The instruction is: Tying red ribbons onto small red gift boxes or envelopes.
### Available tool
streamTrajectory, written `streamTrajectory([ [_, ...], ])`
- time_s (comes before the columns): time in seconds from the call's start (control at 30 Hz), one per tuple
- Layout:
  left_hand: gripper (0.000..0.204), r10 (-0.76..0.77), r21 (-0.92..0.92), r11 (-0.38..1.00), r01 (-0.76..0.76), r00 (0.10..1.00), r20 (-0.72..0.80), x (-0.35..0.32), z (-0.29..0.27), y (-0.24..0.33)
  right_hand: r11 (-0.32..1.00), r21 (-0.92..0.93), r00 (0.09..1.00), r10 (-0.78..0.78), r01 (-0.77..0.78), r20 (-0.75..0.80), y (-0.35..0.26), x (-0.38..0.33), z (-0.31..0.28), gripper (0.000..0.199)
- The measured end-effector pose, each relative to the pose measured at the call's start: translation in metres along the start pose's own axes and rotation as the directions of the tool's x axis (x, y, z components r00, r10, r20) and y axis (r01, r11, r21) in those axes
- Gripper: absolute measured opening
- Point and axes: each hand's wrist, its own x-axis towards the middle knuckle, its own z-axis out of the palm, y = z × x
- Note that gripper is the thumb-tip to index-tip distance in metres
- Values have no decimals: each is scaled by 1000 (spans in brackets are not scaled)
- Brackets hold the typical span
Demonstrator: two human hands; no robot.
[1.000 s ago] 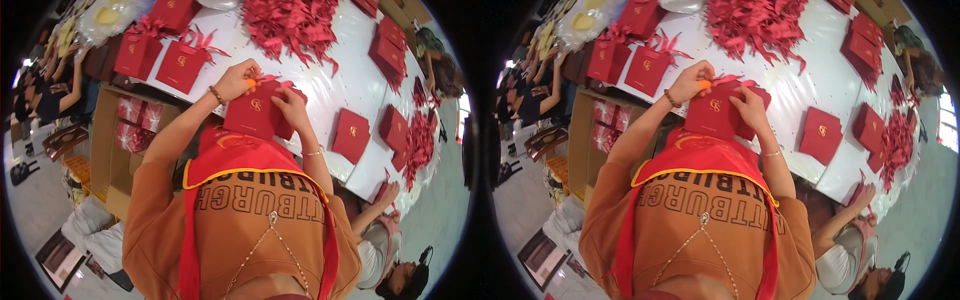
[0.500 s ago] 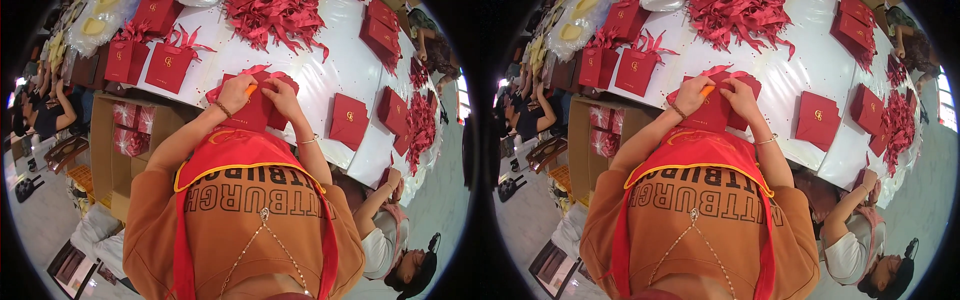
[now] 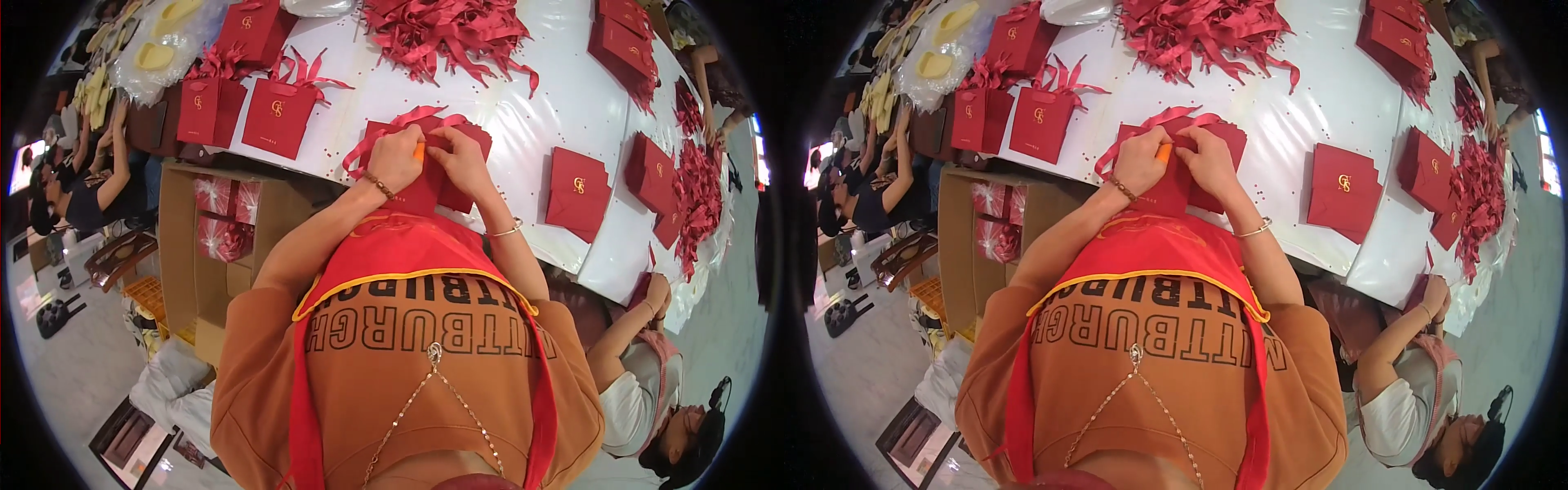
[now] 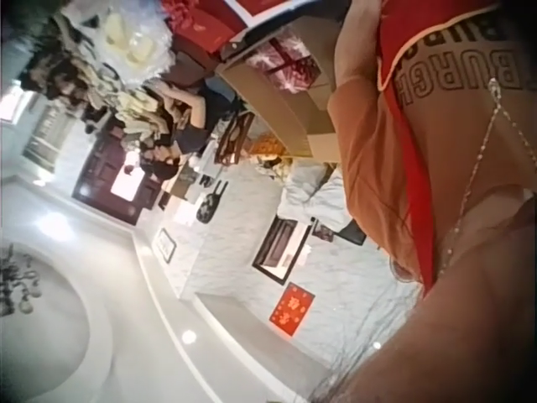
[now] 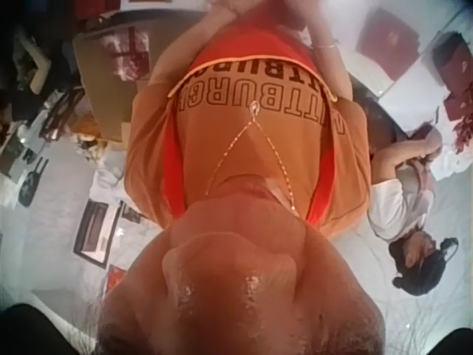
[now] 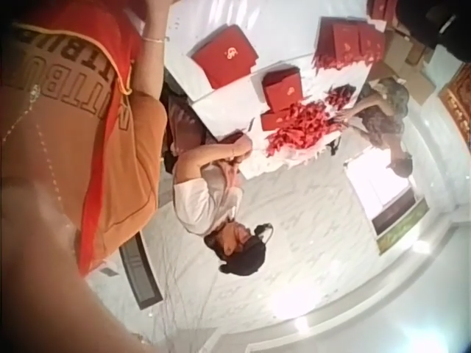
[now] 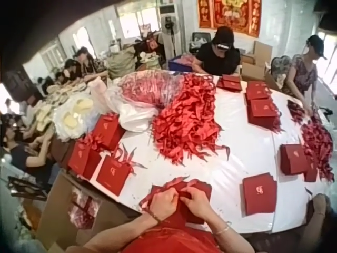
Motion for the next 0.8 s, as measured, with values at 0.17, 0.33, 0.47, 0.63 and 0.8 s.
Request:
streamTrajectory([
  [0.17,12,32,-18,999,-32,999,-26,1,5,-4,1000,-9,999,-27,27,-18,0,1,2,28],
  [0.33,32,-113,-57,991,120,988,107,6,-5,4,997,-15,997,-71,71,-20,-6,-4,4,28],
  [0.47,33,15,40,999,-19,994,111,4,-8,5,995,-8,995,-96,95,-41,-8,-5,6,27],
  [0.63,26,-63,-35,997,69,986,155,3,-10,2,996,9,996,-83,84,-26,-9,-5,6,26],
  [0.8,19,-196,-233,936,266,939,282,2,-19,-7,977,-20,977,-213,214,18,-16,-6,4,25],
])
